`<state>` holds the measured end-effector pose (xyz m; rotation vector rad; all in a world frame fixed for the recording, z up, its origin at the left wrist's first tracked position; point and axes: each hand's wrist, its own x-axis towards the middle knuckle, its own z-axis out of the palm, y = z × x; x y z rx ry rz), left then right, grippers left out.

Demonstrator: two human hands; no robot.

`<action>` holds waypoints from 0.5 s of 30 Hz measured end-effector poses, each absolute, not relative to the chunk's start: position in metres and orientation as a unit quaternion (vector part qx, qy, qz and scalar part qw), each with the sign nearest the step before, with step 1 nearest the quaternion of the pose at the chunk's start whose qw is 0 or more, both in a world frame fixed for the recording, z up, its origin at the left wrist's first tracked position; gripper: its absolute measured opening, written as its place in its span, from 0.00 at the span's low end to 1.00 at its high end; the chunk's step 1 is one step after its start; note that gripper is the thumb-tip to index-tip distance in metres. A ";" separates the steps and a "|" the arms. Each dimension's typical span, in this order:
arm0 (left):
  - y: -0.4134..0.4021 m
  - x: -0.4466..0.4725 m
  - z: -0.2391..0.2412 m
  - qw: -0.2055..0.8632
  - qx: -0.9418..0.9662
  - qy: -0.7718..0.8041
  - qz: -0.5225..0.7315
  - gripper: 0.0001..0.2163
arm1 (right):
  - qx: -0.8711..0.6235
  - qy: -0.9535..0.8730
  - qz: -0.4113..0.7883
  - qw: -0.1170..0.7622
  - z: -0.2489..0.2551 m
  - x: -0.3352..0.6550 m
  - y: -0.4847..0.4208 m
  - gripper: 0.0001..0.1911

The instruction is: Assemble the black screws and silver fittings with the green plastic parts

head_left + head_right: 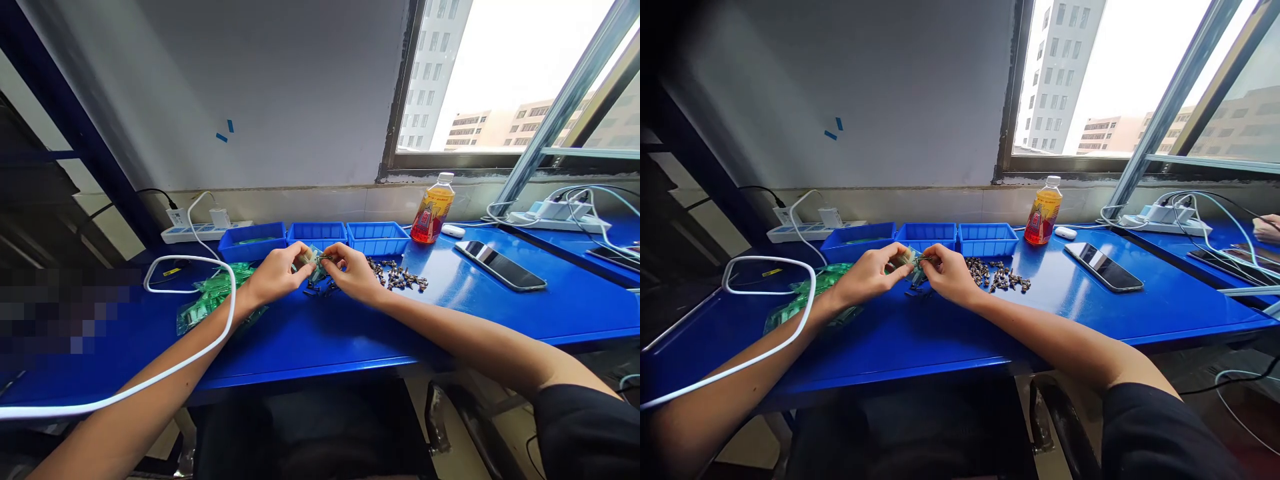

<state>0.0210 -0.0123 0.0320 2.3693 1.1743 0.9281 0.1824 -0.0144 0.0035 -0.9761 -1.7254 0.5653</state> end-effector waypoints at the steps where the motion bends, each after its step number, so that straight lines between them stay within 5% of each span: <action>1: -0.013 0.022 0.033 0.177 0.829 0.414 0.331 0.08 | -0.405 -0.718 0.234 0.515 0.004 0.182 -0.015 0.02; 15: -0.016 0.021 0.042 0.348 0.769 0.407 0.350 0.10 | -0.366 -0.717 0.364 0.470 0.007 0.186 -0.016 0.10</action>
